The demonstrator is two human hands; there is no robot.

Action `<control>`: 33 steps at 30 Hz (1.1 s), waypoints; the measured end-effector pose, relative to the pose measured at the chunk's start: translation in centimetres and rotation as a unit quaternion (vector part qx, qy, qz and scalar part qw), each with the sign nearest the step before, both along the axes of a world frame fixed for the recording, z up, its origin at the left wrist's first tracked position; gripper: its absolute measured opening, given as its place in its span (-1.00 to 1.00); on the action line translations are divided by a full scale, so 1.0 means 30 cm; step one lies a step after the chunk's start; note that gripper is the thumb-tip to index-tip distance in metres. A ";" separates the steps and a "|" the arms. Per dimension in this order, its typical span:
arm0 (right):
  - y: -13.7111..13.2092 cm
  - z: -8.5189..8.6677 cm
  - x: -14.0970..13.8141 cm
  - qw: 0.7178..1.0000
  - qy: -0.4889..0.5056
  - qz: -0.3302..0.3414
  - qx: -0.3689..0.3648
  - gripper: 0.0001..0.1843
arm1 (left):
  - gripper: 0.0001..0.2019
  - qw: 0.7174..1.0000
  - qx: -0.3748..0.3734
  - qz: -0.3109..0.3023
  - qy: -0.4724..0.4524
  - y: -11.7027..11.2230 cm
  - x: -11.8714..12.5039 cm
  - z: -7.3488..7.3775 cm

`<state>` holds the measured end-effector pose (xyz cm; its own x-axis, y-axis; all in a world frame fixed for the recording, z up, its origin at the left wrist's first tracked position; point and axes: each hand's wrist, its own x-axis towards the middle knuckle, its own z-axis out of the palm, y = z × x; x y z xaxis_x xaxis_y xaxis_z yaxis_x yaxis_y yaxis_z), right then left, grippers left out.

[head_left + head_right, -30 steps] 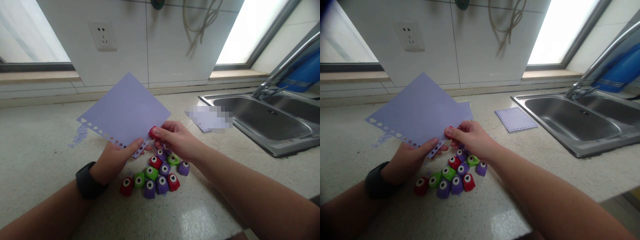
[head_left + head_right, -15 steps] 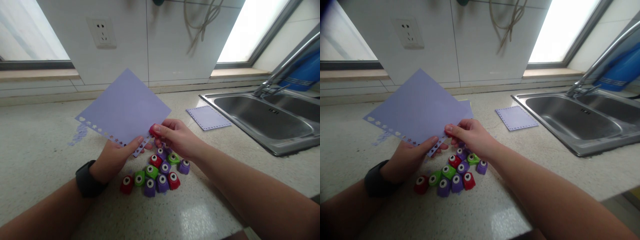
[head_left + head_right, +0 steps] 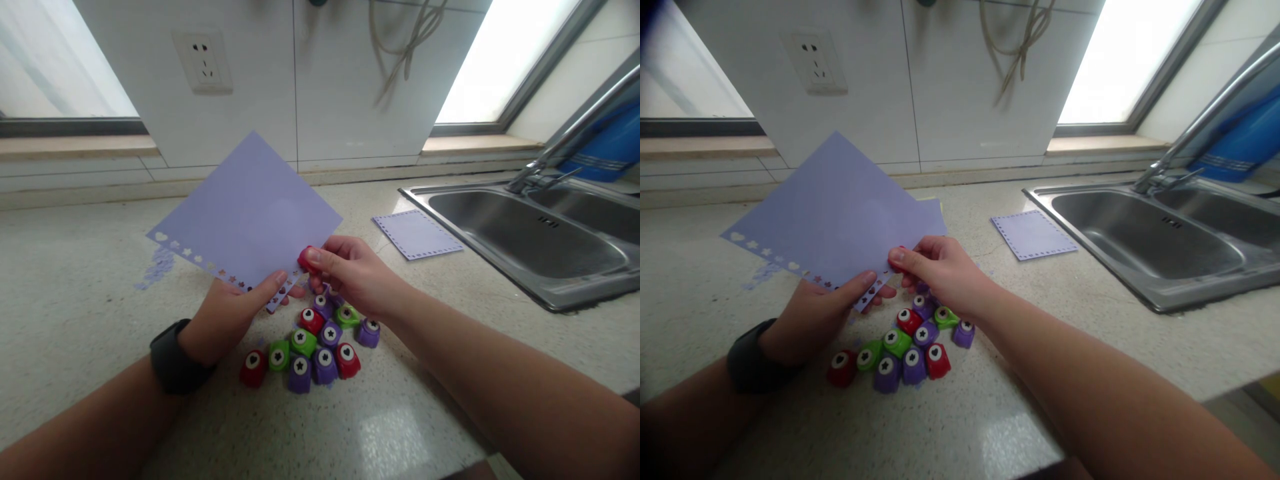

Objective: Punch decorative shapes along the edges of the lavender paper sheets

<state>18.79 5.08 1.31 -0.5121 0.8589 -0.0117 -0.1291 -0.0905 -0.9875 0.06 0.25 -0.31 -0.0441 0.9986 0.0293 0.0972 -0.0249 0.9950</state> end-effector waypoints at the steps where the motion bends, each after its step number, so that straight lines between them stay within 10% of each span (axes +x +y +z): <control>1: 0.000 0.000 0.000 1.000 -0.001 0.000 0.002 -0.57 | -0.86 1.000 0.000 0.003 0.002 0.000 0.001 0.001; 33: -0.013 -0.006 -0.005 0.996 -0.045 -0.021 0.072 -0.61 | -0.78 1.000 -0.012 -0.003 -0.010 0.000 -0.010 -0.015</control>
<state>18.63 4.70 1.13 -0.4784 0.8754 0.0691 -0.0401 0.0568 -0.9976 -0.23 0.25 -0.75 -0.0386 0.9992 0.0038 0.0778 -0.0008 0.9970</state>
